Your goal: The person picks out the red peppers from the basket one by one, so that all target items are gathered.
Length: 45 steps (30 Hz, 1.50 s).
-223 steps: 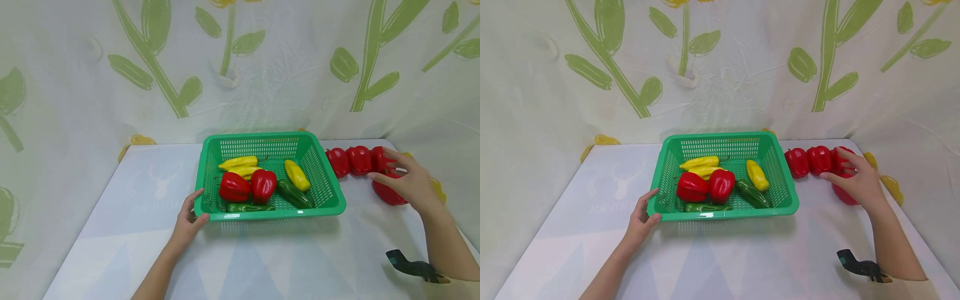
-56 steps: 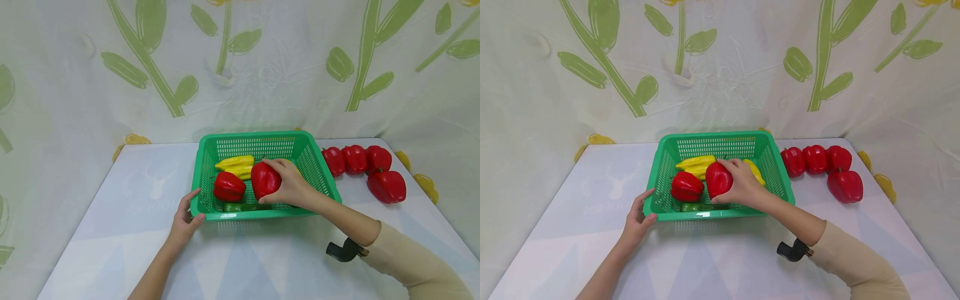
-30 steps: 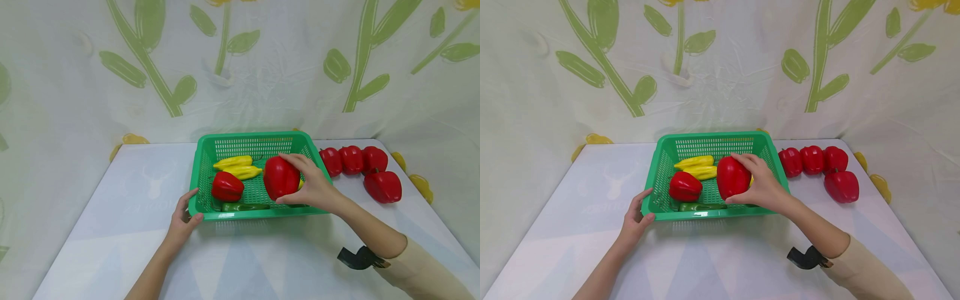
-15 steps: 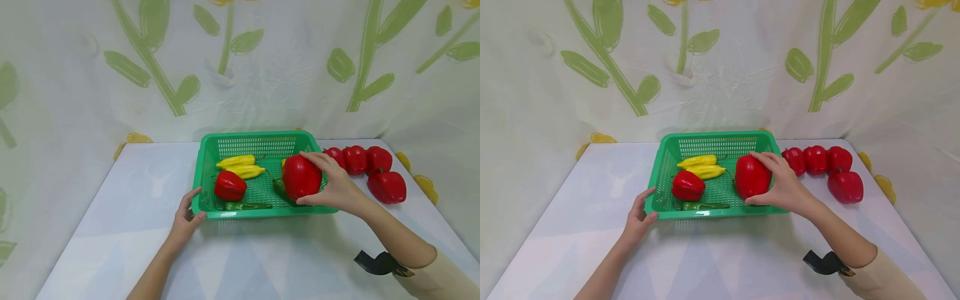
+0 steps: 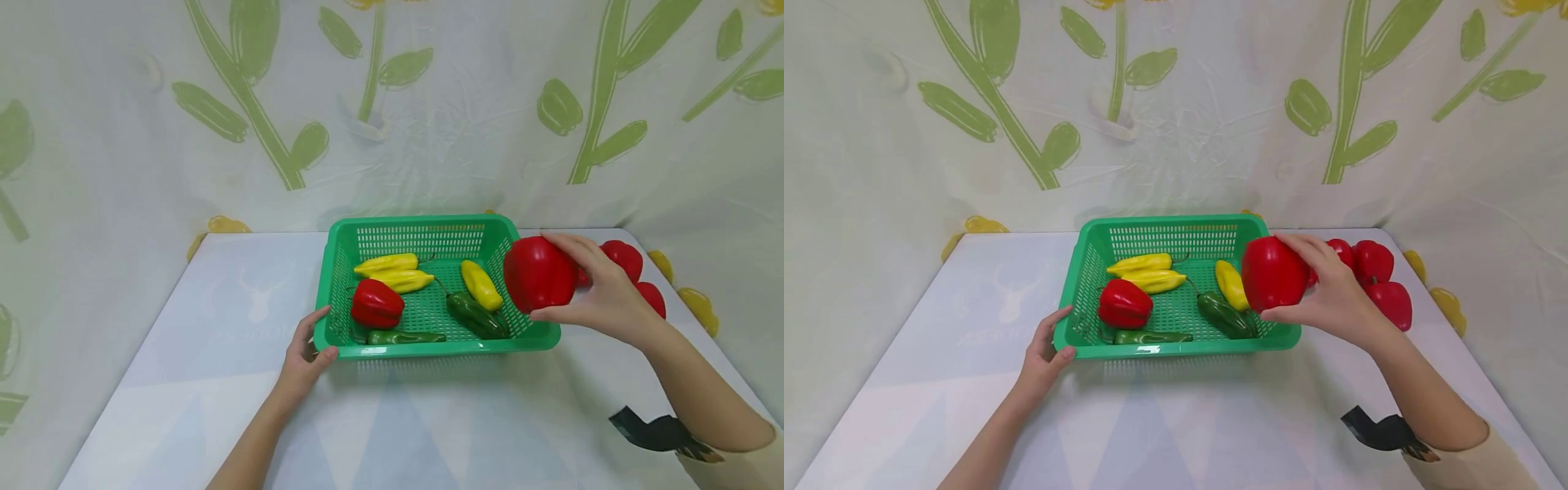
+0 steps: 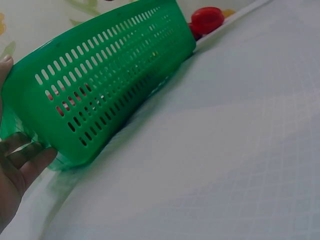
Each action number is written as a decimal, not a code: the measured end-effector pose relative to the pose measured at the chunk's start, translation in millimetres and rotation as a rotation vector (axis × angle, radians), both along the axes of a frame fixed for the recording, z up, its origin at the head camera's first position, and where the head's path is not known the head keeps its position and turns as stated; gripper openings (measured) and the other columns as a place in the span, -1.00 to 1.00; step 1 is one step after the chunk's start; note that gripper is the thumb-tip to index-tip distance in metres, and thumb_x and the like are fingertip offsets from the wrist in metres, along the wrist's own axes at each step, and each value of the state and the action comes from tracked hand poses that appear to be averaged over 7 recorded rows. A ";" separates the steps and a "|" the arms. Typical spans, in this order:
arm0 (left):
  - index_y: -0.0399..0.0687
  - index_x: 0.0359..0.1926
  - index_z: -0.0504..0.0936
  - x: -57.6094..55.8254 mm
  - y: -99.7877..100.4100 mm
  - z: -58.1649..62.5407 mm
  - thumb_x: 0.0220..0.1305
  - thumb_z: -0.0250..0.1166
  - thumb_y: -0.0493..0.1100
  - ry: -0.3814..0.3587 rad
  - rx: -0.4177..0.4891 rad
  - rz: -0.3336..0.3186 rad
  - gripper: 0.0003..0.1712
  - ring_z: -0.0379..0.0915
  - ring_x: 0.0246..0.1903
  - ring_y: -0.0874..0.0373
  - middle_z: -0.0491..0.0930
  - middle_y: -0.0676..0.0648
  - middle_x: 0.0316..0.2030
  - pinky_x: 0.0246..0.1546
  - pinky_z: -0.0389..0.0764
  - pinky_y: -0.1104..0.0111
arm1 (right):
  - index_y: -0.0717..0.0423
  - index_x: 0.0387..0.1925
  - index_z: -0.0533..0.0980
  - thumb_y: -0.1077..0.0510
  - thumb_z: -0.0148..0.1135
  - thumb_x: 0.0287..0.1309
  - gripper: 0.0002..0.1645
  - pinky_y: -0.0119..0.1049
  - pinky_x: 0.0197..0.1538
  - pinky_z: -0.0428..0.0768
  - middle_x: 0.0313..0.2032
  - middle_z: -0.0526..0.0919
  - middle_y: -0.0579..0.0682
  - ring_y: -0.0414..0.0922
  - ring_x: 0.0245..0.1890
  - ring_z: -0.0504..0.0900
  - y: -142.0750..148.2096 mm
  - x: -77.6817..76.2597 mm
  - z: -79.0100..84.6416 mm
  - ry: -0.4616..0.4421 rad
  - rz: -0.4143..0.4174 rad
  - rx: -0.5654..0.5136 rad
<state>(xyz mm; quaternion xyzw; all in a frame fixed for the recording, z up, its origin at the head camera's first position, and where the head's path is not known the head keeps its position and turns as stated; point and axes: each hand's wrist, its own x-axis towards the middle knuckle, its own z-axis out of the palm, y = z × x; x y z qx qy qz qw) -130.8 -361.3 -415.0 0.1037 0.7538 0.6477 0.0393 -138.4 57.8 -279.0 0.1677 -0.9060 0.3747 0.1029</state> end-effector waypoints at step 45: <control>-0.08 0.38 0.12 1.2 0.4 1.1 0.22 0.14 -0.34 0.038 0.002 -0.003 -0.29 0.33 0.05 -0.30 0.16 -0.32 0.28 -0.13 0.53 0.50 | 0.18 0.38 0.01 0.23 0.62 -0.48 0.35 -0.48 -0.47 0.51 0.17 0.16 0.33 -0.09 0.03 0.21 133.4 1.9 -63.2 -0.252 -0.163 0.123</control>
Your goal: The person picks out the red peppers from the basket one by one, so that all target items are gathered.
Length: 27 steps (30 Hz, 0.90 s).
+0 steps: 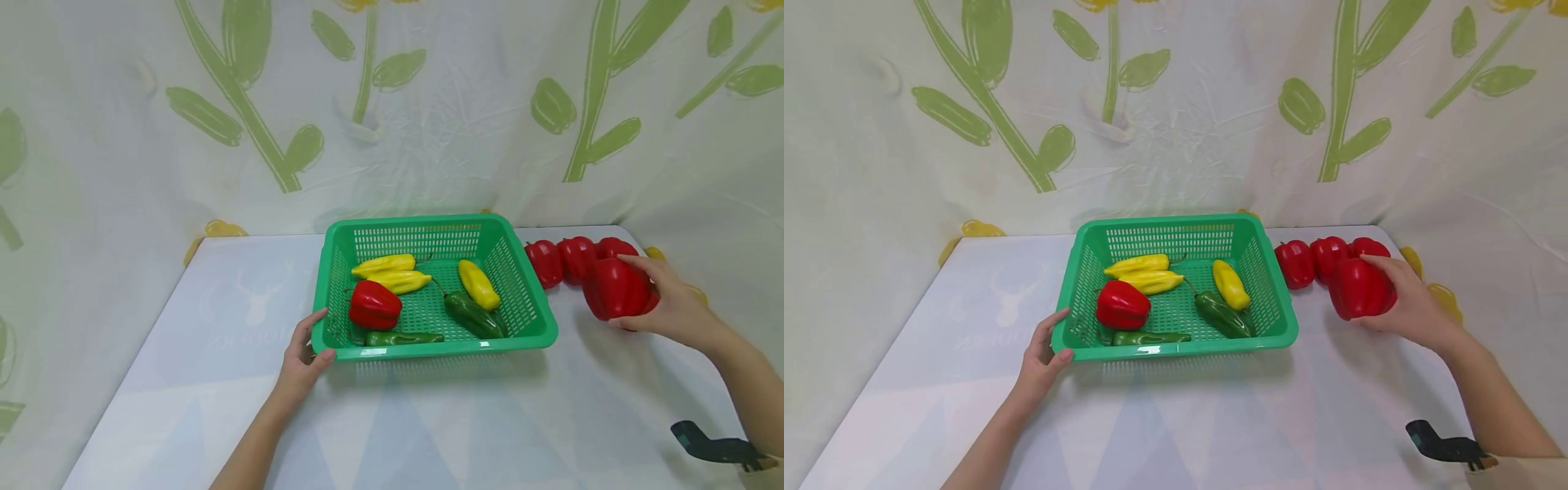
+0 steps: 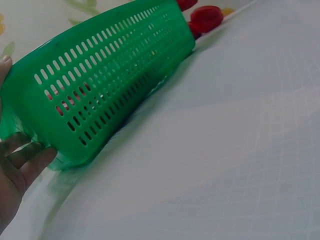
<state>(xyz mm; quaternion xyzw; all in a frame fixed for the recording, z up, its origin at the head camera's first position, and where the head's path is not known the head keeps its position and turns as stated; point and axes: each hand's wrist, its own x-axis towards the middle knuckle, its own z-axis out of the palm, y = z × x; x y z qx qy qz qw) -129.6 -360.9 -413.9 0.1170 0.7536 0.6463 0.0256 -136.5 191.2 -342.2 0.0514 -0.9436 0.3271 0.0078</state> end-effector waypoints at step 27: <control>-0.11 0.38 0.12 -0.4 0.1 0.4 0.21 0.14 -0.34 0.007 -0.004 0.004 -0.28 0.30 0.09 -0.21 0.15 -0.31 0.29 -0.11 0.52 0.51 | 0.35 0.29 0.15 0.23 0.65 -0.60 0.29 0.28 -0.33 0.54 0.18 0.23 0.41 0.44 0.18 0.09 8.1 -10.9 -42.7 0.042 0.179 0.155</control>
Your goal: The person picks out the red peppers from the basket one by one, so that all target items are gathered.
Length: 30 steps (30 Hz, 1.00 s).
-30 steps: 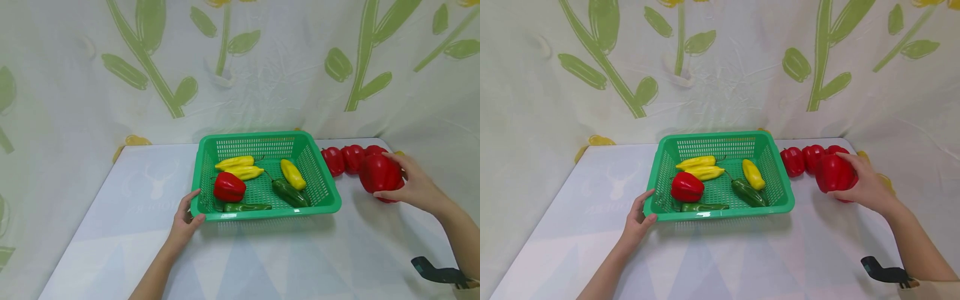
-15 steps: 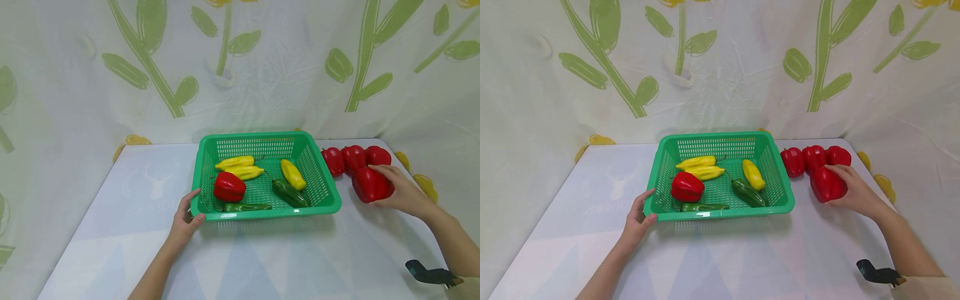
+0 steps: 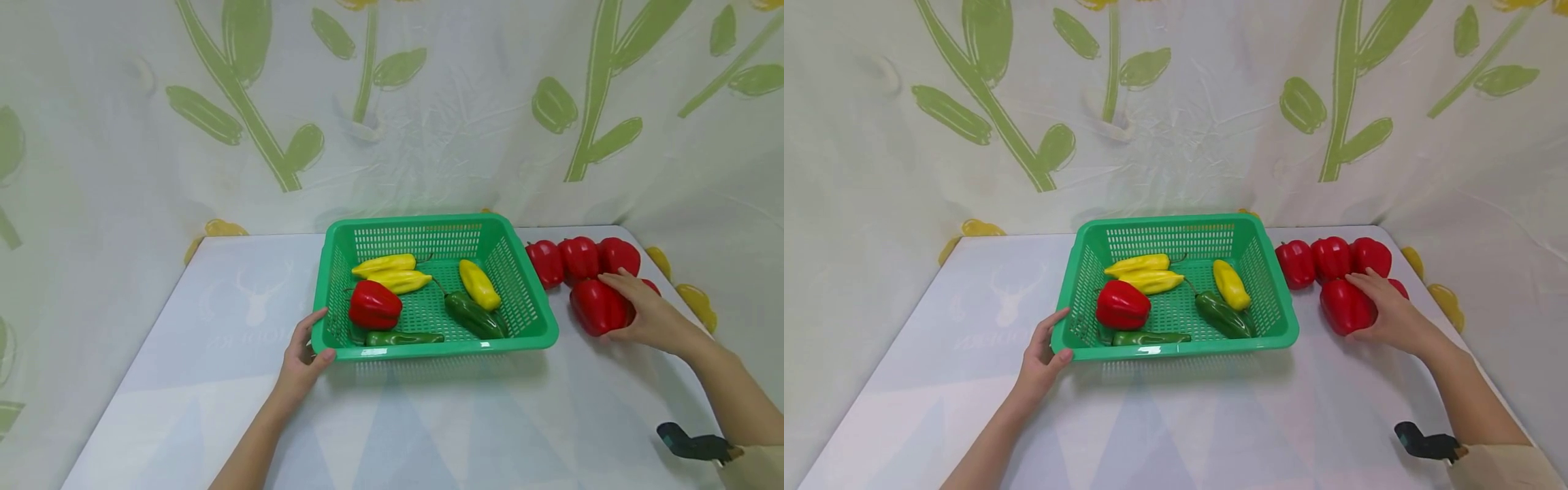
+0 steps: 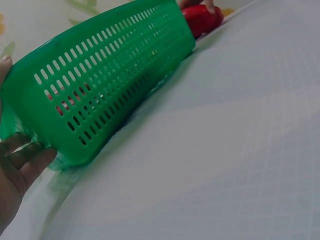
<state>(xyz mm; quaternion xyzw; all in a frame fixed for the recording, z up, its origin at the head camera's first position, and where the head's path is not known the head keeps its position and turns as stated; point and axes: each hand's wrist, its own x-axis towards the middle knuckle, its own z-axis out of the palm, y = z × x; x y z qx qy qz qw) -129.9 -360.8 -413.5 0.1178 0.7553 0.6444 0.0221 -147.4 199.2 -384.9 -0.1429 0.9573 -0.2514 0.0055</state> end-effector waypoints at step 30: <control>-0.13 0.35 0.14 0.6 1.5 0.6 0.23 0.14 -0.32 0.020 0.036 -0.006 -0.32 0.30 0.05 -0.34 0.15 -0.37 0.28 -0.13 0.52 0.52 | 0.28 0.39 0.05 0.06 0.62 -0.41 0.34 0.20 -0.33 0.59 0.22 0.18 0.43 0.39 0.11 0.14 -10.6 1.1 25.2 -0.120 -0.095 -0.027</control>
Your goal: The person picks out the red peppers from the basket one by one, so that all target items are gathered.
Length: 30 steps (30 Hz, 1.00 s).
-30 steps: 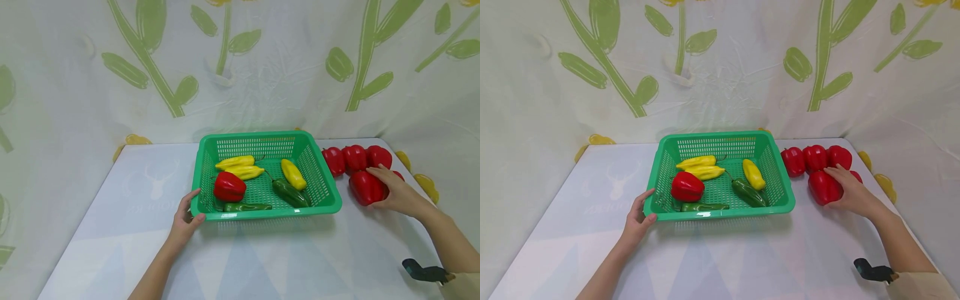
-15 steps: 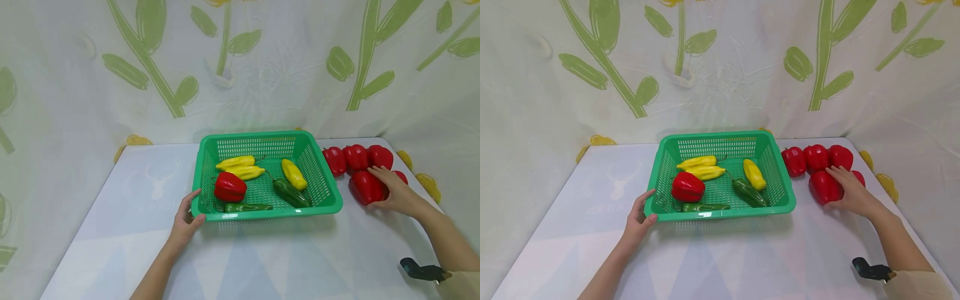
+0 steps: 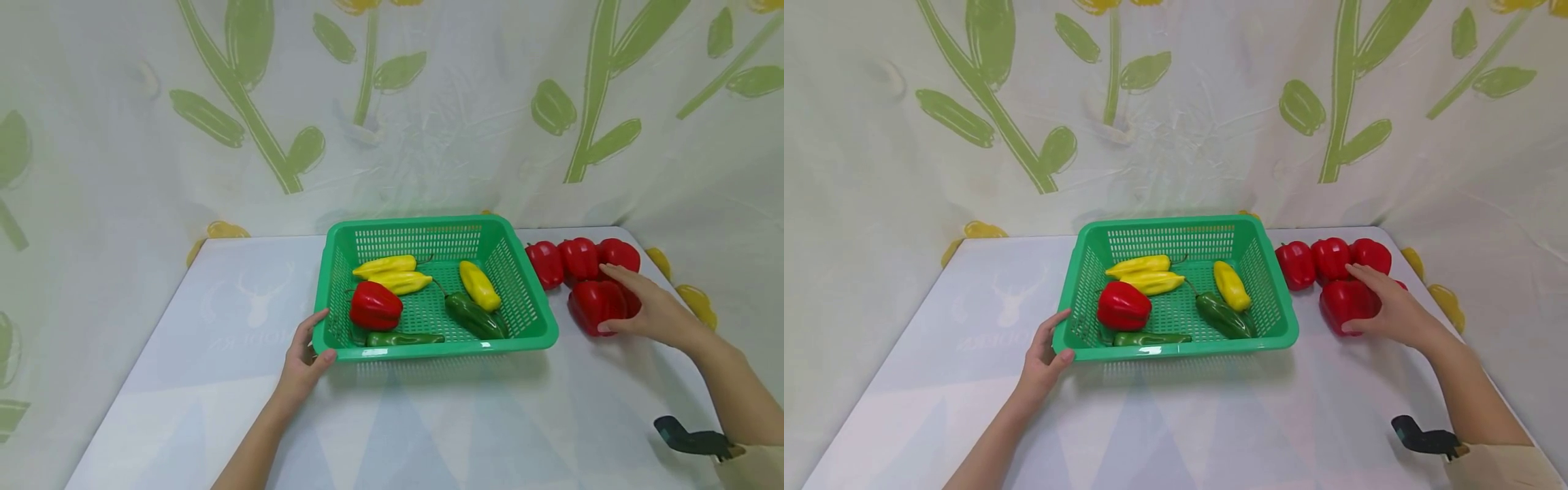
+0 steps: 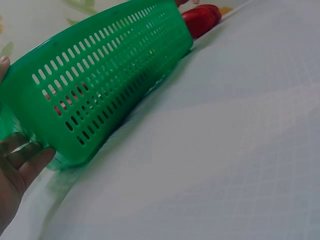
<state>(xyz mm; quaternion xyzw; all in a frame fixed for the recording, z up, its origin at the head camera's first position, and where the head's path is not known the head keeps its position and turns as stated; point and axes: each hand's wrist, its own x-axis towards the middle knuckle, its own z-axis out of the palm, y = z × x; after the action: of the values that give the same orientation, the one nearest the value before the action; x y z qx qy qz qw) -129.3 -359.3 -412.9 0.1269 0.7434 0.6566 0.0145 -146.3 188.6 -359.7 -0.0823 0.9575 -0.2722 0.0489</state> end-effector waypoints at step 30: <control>-0.08 0.36 0.14 -0.5 -1.5 0.2 0.23 0.12 -0.35 -0.029 0.001 -0.010 -0.31 0.36 0.02 -0.22 0.17 -0.33 0.26 -0.14 0.54 0.49 | -0.06 0.43 0.08 0.12 0.57 -0.28 0.22 -0.06 -0.32 0.64 0.24 0.25 0.20 0.20 0.14 0.21 -47.1 -18.0 48.3 0.028 0.051 -0.121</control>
<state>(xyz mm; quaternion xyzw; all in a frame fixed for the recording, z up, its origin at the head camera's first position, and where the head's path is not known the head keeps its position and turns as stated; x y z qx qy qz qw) -129.8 -360.8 -412.7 0.1208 0.7422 0.6585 0.0286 -164.3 141.5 -311.4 -0.1135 0.9374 -0.3272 0.0373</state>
